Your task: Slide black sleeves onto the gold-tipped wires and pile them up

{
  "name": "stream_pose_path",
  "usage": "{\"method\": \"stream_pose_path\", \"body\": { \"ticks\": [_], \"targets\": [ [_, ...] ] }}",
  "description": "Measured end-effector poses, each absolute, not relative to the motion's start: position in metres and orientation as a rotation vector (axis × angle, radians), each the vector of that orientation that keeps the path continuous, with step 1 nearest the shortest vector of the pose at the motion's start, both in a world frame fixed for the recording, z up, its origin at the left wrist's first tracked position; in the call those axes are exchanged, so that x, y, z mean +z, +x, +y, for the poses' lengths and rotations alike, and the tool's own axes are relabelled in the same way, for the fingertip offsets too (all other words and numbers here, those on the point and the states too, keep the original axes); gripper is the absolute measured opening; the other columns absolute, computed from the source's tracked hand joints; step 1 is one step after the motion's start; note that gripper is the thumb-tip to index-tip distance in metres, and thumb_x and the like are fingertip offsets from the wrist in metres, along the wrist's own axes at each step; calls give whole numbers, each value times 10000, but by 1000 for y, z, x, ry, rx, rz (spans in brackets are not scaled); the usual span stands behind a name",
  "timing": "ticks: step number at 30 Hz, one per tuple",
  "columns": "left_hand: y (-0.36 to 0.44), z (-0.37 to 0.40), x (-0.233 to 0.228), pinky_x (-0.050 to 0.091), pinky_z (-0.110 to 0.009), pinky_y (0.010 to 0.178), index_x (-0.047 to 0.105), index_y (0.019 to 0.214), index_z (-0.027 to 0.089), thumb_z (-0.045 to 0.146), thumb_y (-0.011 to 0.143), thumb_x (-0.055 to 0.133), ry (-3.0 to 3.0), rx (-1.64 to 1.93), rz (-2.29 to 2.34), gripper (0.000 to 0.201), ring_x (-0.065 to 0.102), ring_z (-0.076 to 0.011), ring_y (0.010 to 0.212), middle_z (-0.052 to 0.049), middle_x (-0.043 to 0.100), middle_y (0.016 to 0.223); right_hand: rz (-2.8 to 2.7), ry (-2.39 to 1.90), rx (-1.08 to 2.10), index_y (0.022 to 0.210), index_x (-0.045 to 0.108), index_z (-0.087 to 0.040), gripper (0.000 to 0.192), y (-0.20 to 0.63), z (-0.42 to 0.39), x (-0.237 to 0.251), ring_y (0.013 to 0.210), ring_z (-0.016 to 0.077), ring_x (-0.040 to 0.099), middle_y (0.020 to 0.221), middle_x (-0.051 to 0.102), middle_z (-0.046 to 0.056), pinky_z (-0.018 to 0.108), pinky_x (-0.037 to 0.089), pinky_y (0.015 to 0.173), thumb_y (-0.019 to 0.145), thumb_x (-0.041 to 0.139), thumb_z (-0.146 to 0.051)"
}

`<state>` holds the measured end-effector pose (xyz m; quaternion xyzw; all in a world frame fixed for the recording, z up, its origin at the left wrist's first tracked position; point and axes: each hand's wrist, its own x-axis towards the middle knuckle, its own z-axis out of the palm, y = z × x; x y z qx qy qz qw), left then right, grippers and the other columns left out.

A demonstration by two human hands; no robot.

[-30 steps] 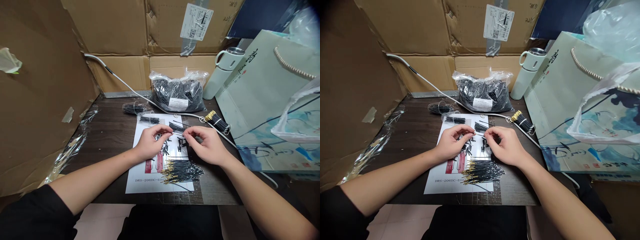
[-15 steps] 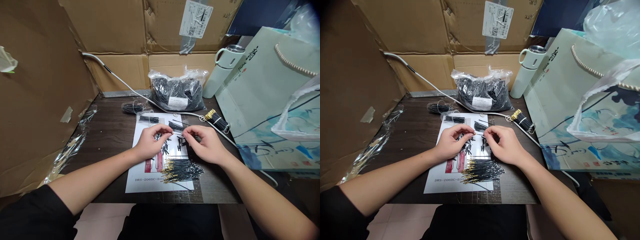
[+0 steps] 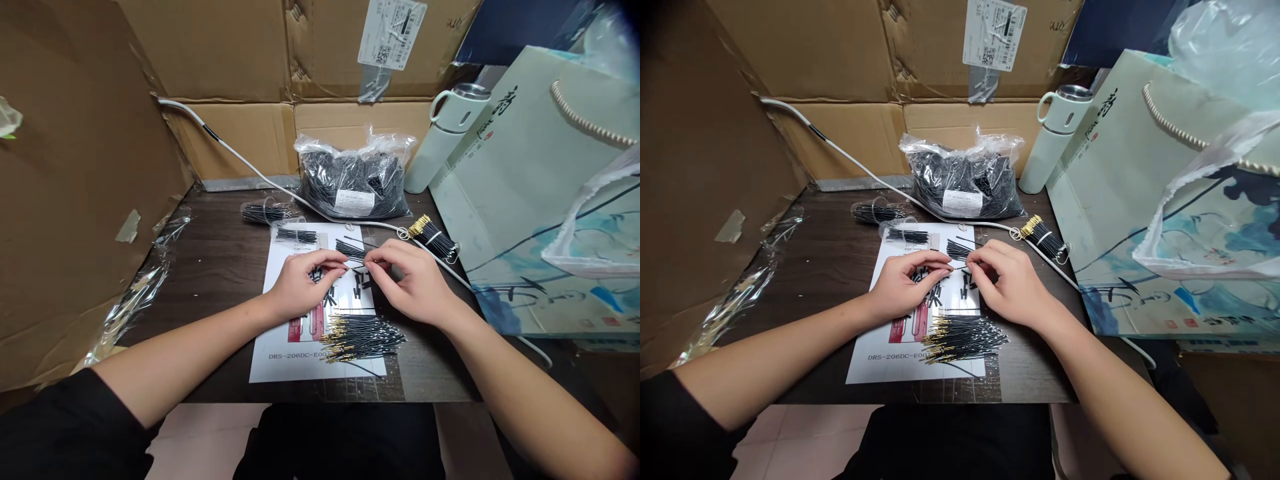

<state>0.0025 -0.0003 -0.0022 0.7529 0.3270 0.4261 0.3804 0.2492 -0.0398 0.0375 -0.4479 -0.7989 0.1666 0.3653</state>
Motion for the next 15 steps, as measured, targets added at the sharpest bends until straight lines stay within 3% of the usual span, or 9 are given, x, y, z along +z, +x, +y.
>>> {"method": "stream_pose_path", "body": {
  "ticks": [15],
  "targets": [
    [2,-1,-3,703,-365,937,796,1215,189,219,990,797,1998,1127,802,226,848,-210,949,-82,865,1069,-2011,-1118,478,1073,747,-232,140,241,-41,30,882,238,699,977,755,75,408,562,817,1097,609,-227]
  ]
}}
